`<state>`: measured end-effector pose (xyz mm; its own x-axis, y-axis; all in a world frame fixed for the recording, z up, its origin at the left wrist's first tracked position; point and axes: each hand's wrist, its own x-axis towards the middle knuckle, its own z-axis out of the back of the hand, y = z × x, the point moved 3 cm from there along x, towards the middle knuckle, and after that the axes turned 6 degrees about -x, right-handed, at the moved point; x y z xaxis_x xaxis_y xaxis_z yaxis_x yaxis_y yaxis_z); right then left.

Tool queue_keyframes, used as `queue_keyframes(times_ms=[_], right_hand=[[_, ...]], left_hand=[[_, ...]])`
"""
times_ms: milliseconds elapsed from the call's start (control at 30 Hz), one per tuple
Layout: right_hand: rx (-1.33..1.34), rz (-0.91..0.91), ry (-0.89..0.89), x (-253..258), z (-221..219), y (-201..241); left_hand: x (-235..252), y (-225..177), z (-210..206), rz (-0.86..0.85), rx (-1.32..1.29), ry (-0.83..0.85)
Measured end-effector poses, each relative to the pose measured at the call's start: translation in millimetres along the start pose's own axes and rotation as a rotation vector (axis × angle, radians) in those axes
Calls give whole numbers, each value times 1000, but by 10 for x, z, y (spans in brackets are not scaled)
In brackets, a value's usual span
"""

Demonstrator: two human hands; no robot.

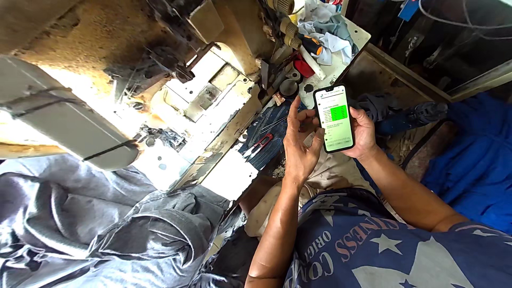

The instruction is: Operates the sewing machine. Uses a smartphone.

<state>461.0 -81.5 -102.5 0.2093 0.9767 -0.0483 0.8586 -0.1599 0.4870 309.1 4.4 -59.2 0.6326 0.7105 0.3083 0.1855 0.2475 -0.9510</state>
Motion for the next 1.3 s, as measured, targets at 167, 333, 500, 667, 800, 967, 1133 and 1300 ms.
queue_keyframes(times_ms=[167,333,500,667,800,967,1133,1300], right_hand=[[-5,18,-17,-4,10,13],[8,25,-10,-20,18,35],[28,-9,-11,-57,52,23],[-4,-84,6,-122,-80,-73],[-15,-76,15,-105,-72,-97],[-48,-60,-8,-90,-135,-74],[-78,-18,16,-135,-63,18],[-251,-99,-93,-560,273,135]], left_hand=[[13,-3,-11,-12,11,30],[46,-40,0,-19,24,73],[48,-33,-15,4,86,98],[-10,24,-82,74,99,94],[-46,4,-48,73,69,110],[-67,1,6,38,80,104],[-79,42,22,60,43,161],[-243,210,-2,93,99,291]])
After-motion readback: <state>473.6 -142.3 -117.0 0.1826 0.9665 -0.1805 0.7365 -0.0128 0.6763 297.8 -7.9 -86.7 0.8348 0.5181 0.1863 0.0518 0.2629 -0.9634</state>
